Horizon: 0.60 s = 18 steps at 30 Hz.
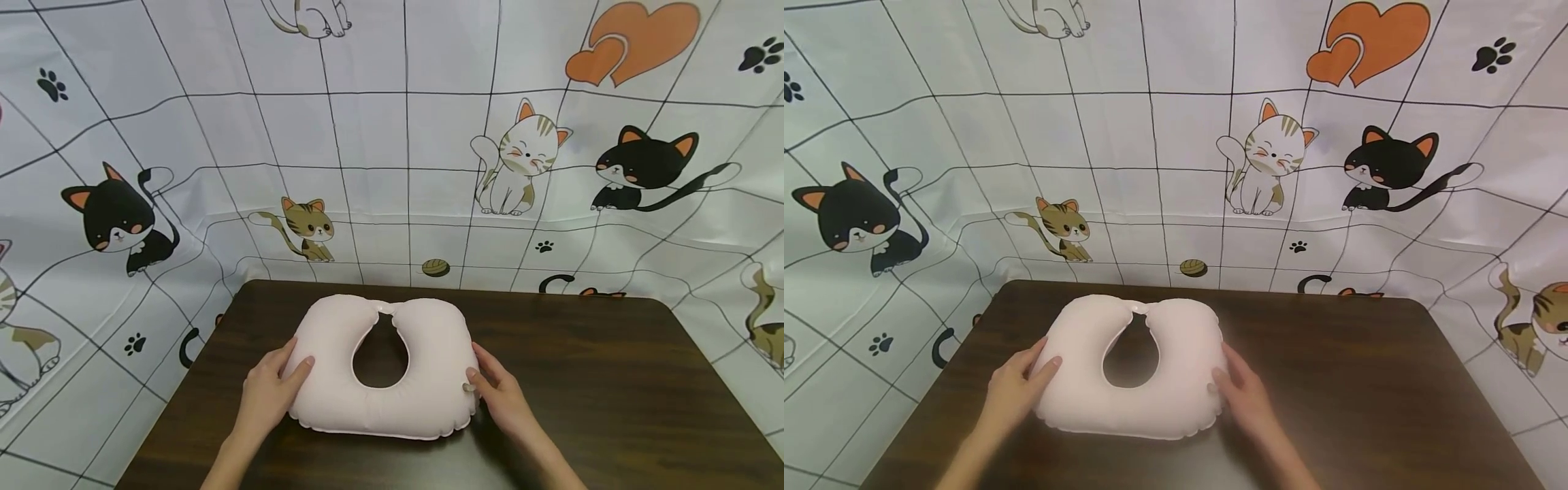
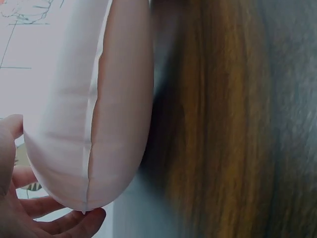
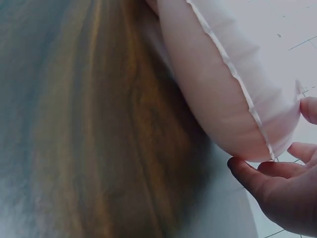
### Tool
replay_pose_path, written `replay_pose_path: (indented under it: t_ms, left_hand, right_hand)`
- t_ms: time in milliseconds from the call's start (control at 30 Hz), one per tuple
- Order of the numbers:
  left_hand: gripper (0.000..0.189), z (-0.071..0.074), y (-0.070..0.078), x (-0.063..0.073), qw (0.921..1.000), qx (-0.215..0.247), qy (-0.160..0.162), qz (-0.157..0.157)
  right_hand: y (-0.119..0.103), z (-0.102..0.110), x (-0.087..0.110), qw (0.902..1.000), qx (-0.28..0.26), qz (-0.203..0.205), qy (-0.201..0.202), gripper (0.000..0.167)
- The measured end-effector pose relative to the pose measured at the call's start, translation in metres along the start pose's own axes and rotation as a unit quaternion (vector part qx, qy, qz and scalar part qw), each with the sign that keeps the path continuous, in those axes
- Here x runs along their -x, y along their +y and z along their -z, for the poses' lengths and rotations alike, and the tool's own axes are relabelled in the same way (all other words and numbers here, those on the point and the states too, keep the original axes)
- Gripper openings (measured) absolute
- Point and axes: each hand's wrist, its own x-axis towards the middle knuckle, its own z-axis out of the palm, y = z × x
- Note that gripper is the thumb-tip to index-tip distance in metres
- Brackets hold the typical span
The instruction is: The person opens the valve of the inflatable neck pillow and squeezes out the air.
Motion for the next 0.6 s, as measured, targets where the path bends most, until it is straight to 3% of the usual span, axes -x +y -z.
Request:
replay_pose_path:
  t_ms: [300,600]
  left_hand:
    - [0.061,-0.013,0.013,0.006,0.9999,-0.005,-0.011,-0.011]
    - [0.06,-0.023,0.026,0.009,0.9987,0.0,-0.021,-0.046]
  right_hand:
    - [0.002,0.018,0.01,0.9996,0.013,0.003,0.025,0.052]
    - [0.007,0.04,0.023,0.9984,0.027,-0.023,0.045,0.051]
